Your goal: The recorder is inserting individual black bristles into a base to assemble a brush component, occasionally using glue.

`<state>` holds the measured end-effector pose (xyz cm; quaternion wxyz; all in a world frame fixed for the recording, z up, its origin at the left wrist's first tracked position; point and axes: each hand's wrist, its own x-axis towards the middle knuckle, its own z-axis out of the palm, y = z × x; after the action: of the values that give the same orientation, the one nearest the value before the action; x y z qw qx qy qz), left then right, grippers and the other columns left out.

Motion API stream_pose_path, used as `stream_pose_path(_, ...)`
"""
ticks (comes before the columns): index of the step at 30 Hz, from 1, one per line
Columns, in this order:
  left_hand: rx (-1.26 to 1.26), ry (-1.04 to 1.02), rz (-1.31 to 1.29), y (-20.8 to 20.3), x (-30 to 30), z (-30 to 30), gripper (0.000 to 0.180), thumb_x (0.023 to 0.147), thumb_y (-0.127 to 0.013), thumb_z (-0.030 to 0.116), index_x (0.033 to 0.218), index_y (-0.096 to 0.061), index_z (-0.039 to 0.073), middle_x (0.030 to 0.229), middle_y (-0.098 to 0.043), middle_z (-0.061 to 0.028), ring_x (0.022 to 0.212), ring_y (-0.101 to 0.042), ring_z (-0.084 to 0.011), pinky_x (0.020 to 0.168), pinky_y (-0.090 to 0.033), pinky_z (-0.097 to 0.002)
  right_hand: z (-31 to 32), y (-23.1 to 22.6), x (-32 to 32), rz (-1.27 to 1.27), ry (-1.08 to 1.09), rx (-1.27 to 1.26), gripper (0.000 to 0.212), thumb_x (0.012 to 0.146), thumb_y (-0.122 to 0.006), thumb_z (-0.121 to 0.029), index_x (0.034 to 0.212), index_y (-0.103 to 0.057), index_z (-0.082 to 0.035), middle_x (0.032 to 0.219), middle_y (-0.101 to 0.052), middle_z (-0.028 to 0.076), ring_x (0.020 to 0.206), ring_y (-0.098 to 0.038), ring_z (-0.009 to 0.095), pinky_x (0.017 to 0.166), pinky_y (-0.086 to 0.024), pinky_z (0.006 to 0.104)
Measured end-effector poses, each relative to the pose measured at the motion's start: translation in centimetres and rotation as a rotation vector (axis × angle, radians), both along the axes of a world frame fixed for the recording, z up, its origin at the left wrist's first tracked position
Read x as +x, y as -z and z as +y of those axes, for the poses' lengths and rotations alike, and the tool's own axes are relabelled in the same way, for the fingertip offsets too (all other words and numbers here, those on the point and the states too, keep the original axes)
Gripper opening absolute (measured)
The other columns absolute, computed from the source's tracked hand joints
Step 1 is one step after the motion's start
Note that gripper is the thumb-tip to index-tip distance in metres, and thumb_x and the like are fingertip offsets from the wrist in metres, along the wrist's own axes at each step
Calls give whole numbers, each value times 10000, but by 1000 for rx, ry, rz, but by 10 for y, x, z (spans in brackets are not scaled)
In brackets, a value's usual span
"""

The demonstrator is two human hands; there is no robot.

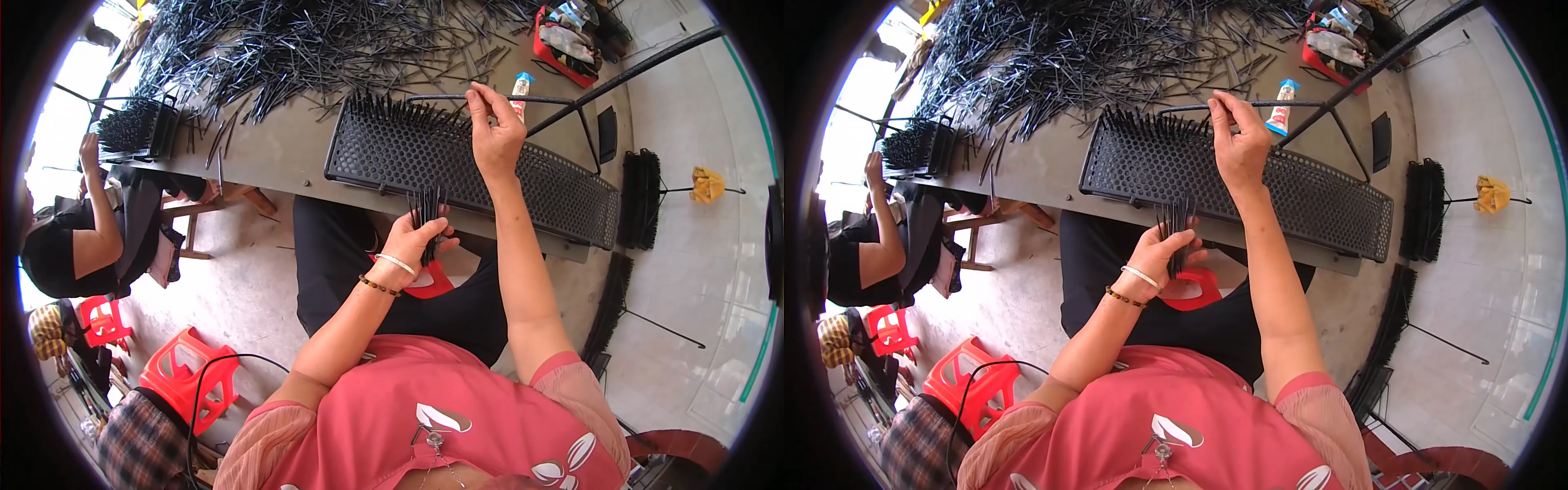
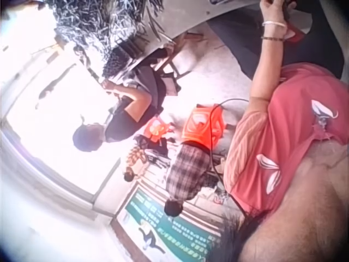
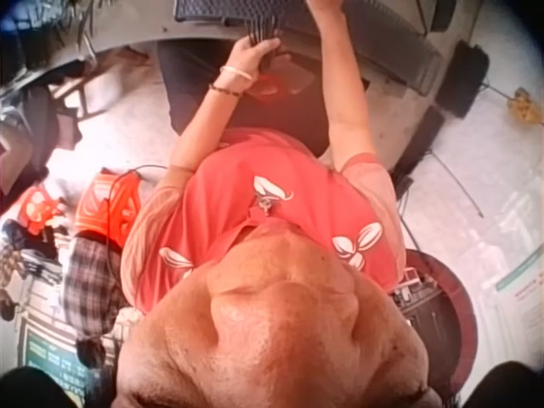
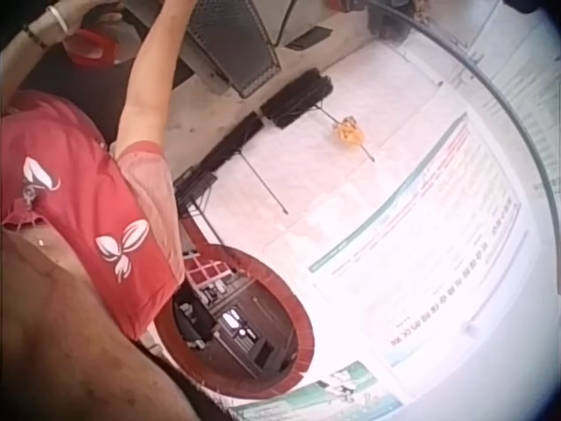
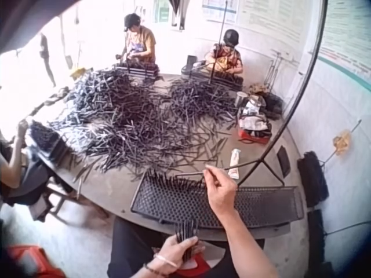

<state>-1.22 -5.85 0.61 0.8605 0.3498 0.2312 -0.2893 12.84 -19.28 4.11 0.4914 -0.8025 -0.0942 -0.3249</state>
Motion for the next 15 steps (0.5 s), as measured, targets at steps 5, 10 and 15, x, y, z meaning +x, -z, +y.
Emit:
stream_pose_path(5,-13,3,10,-3,0,2,203,853,-632,75,1041,-571,27,878,-613,-85,777,-636,-200,698,-559,-322,1,2,1,-35,16,-41,154,852,-665,-94,968,-669,7,793,-665,48,662,-607,89,604,-474,223)
stream_pose_path(10,-30,-6,-2,-3,0,2,201,854,-632,73,1041,-571,28,886,-610,-84,797,-630,-193,710,-562,-325,6,7,0,-54,37,-113,138,832,-674,-70,951,-670,0,796,-665,71,666,-622,127,612,-487,241)
stream_pose_path(15,-33,-8,1,-5,0,2,188,857,-617,51,1028,-559,2,883,-594,-84,797,-618,-184,711,-575,-333,8,13,0,-196,40,-348,143,784,-694,-47,926,-682,-29,842,-652,75,722,-628,222,648,-495,285)
